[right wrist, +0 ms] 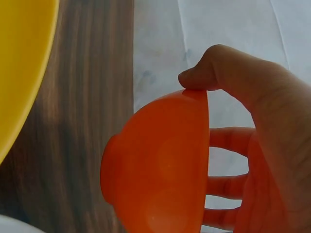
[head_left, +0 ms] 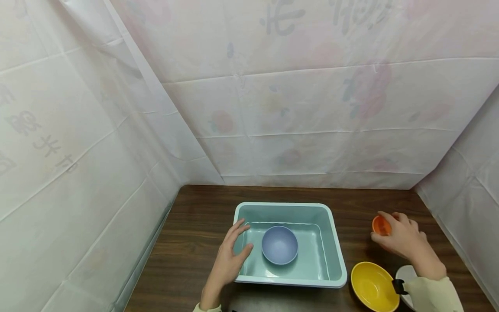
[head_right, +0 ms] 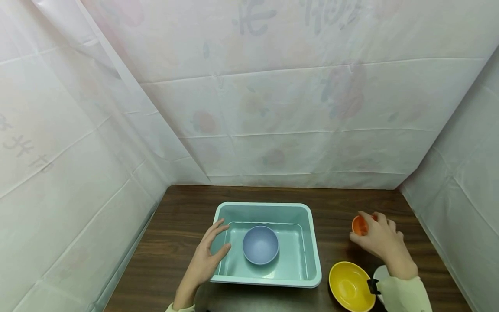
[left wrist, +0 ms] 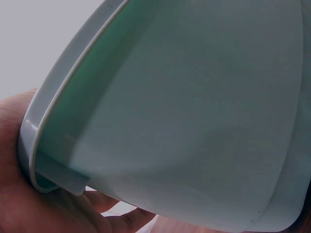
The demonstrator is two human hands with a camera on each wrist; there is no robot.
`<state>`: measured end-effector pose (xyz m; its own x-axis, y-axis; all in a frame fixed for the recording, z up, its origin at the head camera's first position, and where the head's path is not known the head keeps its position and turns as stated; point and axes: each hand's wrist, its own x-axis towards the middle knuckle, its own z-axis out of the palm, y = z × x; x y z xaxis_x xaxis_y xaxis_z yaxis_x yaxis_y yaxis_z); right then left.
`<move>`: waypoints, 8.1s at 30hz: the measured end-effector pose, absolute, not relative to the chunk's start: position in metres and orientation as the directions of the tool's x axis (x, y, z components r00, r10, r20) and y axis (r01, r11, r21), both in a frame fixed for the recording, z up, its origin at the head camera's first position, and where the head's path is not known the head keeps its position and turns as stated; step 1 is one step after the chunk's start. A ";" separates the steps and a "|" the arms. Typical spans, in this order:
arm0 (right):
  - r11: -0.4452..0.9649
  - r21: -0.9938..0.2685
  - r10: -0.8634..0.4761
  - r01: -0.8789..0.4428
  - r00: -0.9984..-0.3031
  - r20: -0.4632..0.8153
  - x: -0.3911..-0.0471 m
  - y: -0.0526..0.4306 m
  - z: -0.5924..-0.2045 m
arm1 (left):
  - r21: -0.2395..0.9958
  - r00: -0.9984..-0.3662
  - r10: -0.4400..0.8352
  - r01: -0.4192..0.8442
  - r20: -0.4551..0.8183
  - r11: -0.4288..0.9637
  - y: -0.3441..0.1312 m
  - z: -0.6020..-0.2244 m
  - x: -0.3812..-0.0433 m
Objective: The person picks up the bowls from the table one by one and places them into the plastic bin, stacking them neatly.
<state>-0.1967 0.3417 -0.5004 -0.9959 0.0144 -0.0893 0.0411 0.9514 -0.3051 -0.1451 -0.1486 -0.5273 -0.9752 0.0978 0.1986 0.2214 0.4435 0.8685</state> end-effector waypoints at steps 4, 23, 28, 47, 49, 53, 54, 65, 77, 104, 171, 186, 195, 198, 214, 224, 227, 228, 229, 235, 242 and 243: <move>0.954 -0.298 0.007 0.028 -0.997 -0.071 -0.198 0.337 -0.496 | 0.864 -0.973 0.099 0.232 0.209 0.446 -0.148 -0.527 -0.145; 0.956 -0.292 -0.034 -0.036 -0.999 0.012 -0.200 0.316 -0.474 | 0.887 -0.979 0.097 0.203 0.178 0.414 -0.148 -0.525 -0.144; 0.954 -0.295 -0.047 -0.053 -0.999 0.026 -0.203 0.312 -0.472 | 0.889 -0.979 0.095 0.201 0.178 0.411 -0.148 -0.525 -0.145; 0.954 -0.243 -0.161 -0.176 -0.984 0.079 -0.205 0.280 -0.462 | 0.887 -0.979 0.093 0.205 0.183 0.414 -0.149 -0.526 -0.144; 0.954 -0.240 -0.165 -0.181 -0.983 0.082 -0.205 0.278 -0.461 | 0.886 -0.979 0.094 0.206 0.183 0.415 -0.149 -0.526 -0.144; 0.953 -0.235 -0.174 -0.189 -0.981 0.086 -0.205 0.275 -0.460 | 0.886 -0.978 0.095 0.207 0.184 0.416 -0.149 -0.526 -0.144; 0.953 -0.234 -0.176 -0.192 -0.980 0.088 -0.205 0.275 -0.459 | 0.886 -0.978 0.095 0.207 0.185 0.416 -0.149 -0.526 -0.144; 0.951 -0.224 -0.193 -0.214 -0.975 0.111 -0.205 0.269 -0.446 | 0.887 -0.981 0.096 0.195 0.170 0.419 -0.149 -0.524 -0.145; 0.943 -0.192 -0.236 -0.271 -0.954 0.185 -0.207 0.260 -0.434 | 0.889 -0.982 0.100 0.187 0.160 0.417 -0.149 -0.523 -0.145; 0.913 -0.178 -0.315 -0.367 -0.911 0.265 -0.208 0.226 -0.417 | 0.892 -0.982 0.099 0.189 0.162 0.411 -0.149 -0.524 -0.145; 0.860 -0.225 -0.411 -0.459 -0.883 0.229 -0.219 0.167 -0.420 | 0.895 -0.979 0.097 0.201 0.177 0.399 -0.149 -0.526 -0.145; 0.839 -0.232 -0.442 -0.493 -0.865 0.239 -0.221 0.157 -0.424 | 0.896 -0.980 0.097 0.198 0.173 0.398 -0.149 -0.525 -0.145; 0.819 -0.248 -0.469 -0.517 -0.853 0.227 -0.220 0.150 -0.427 | 0.895 -0.980 0.097 0.198 0.173 0.399 -0.149 -0.525 -0.145; 0.806 -0.253 -0.487 -0.535 -0.843 0.231 -0.220 0.149 -0.429 | 0.894 -0.980 0.099 0.200 0.175 0.401 -0.149 -0.525 -0.145; 0.760 -0.273 -0.554 -0.590 -0.808 0.202 -0.217 0.138 -0.437 | 0.892 -0.979 0.103 0.205 0.178 0.404 -0.151 -0.525 -0.145; 0.740 -0.246 -0.594 -0.625 -0.780 0.196 -0.214 0.130 -0.441 | 0.892 -0.979 0.104 0.204 0.177 0.403 -0.151 -0.525 -0.145; 0.732 -0.233 -0.611 -0.640 -0.768 0.189 -0.213 0.128 -0.442 | 0.894 -0.980 0.106 0.199 0.170 0.401 -0.150 -0.524 -0.145; 0.729 -0.229 -0.618 -0.645 -0.764 0.186 -0.212 0.127 -0.442 | 0.895 -0.980 0.107 0.198 0.168 0.399 -0.150 -0.524 -0.145; 0.723 -0.226 -0.626 -0.653 -0.757 0.187 -0.212 0.126 -0.442 | 0.896 -0.980 0.109 0.196 0.166 0.398 -0.150 -0.524 -0.145; 0.695 -0.191 -0.662 -0.693 -0.721 0.206 -0.212 0.121 -0.447 | 0.895 -0.980 0.113 0.198 0.167 0.398 -0.151 -0.524 -0.145; 0.675 -0.193 -0.688 -0.713 -0.702 0.184 -0.209 0.116 -0.453 | 0.897 -0.981 0.113 0.192 0.159 0.398 -0.151 -0.524 -0.145; 0.673 -0.191 -0.692 -0.714 -0.700 0.179 -0.209 0.115 -0.454 | 0.896 -0.981 0.114 0.192 0.160 0.399 -0.151 -0.524 -0.145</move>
